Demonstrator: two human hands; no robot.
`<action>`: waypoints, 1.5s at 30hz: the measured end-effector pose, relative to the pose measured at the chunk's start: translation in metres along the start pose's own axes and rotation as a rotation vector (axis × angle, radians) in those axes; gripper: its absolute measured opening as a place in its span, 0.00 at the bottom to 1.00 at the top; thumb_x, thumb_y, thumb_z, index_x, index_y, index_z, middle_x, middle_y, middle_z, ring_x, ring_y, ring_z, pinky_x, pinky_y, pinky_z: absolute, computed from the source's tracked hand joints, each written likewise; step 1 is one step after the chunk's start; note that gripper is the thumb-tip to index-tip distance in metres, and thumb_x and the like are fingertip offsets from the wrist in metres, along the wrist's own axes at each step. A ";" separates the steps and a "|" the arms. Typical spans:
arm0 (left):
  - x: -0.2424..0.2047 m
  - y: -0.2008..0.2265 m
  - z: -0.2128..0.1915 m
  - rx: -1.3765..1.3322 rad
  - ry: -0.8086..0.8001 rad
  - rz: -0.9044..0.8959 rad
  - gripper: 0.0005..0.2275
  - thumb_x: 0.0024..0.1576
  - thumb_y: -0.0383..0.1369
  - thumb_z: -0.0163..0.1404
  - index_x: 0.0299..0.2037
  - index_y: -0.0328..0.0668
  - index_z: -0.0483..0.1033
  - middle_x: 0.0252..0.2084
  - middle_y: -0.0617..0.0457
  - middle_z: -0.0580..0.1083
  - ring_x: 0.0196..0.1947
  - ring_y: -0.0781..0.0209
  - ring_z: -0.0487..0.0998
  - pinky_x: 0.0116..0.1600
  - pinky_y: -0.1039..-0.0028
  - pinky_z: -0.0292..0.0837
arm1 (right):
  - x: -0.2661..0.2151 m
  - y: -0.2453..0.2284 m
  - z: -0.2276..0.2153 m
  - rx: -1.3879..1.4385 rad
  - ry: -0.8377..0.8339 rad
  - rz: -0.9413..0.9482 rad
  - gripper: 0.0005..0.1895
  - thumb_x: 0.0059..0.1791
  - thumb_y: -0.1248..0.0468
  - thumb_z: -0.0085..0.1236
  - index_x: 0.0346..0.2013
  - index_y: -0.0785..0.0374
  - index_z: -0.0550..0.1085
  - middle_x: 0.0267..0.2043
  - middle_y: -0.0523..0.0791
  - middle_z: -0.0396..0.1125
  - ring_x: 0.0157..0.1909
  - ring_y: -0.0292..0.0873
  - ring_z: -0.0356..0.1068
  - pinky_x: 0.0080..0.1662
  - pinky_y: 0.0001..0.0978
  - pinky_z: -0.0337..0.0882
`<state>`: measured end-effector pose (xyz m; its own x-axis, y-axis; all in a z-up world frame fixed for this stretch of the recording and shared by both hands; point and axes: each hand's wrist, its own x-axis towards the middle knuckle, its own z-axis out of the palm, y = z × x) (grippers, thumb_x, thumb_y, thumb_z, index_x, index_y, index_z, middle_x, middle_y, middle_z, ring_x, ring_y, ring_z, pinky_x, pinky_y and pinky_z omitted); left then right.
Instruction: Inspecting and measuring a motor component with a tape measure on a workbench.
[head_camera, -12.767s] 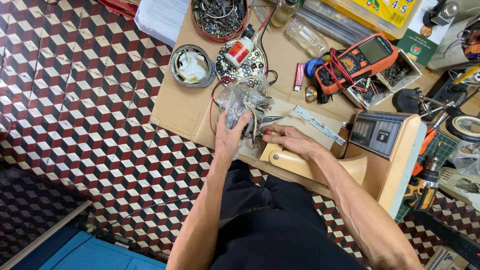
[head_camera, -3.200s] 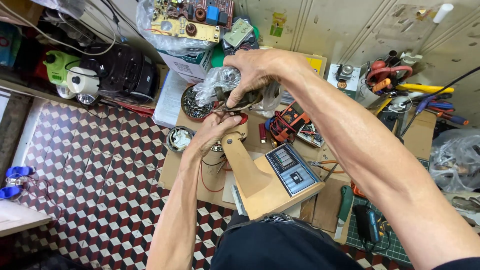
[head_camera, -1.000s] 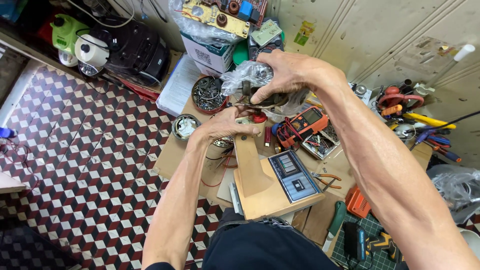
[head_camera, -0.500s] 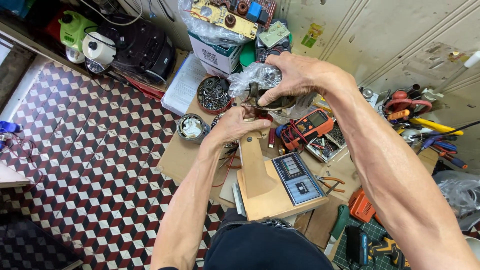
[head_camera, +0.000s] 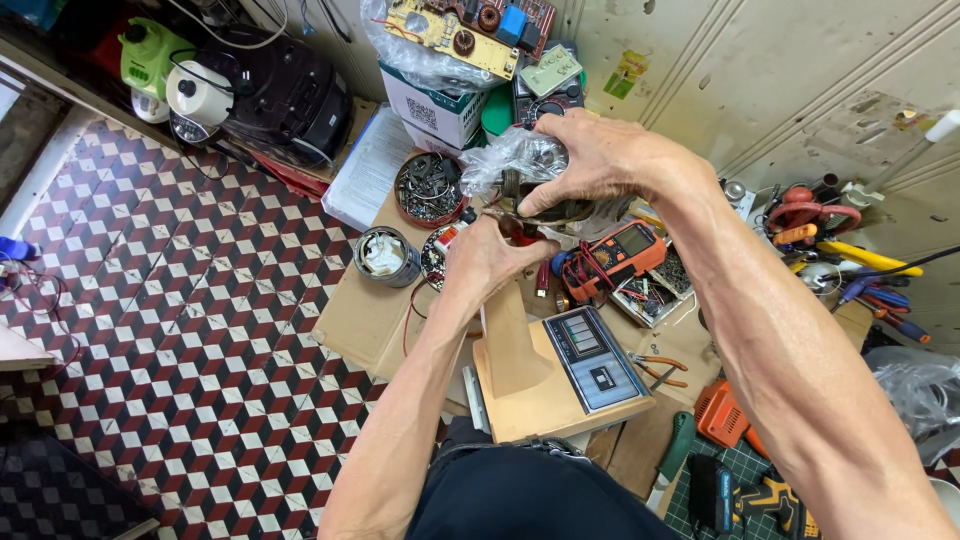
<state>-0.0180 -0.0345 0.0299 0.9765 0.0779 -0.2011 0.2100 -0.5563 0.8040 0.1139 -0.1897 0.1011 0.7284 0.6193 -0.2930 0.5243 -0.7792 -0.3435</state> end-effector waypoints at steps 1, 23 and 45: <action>0.001 0.001 -0.002 0.000 0.000 0.000 0.22 0.41 0.53 0.60 0.35 0.43 0.84 0.30 0.52 0.82 0.33 0.56 0.84 0.41 0.66 0.76 | 0.000 0.001 0.000 0.000 0.000 0.000 0.57 0.27 0.32 0.71 0.64 0.55 0.68 0.58 0.55 0.65 0.61 0.59 0.65 0.56 0.52 0.67; 0.007 -0.017 -0.004 -0.103 -0.126 0.100 0.23 0.45 0.53 0.60 0.40 0.43 0.86 0.32 0.53 0.83 0.34 0.64 0.82 0.43 0.70 0.75 | -0.001 0.013 0.002 0.018 0.009 -0.103 0.57 0.29 0.31 0.69 0.64 0.58 0.67 0.59 0.56 0.65 0.63 0.59 0.64 0.59 0.49 0.66; 0.014 -0.030 -0.005 -0.247 -0.219 0.274 0.25 0.47 0.49 0.63 0.48 0.37 0.80 0.43 0.50 0.82 0.43 0.61 0.82 0.51 0.69 0.74 | -0.001 0.010 0.002 0.002 0.012 -0.048 0.58 0.27 0.30 0.69 0.65 0.55 0.67 0.60 0.55 0.64 0.64 0.58 0.62 0.60 0.50 0.64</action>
<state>-0.0102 -0.0125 0.0057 0.9697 -0.2380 -0.0542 -0.0243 -0.3154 0.9487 0.1175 -0.1976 0.0965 0.7078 0.6548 -0.2652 0.5578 -0.7483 -0.3590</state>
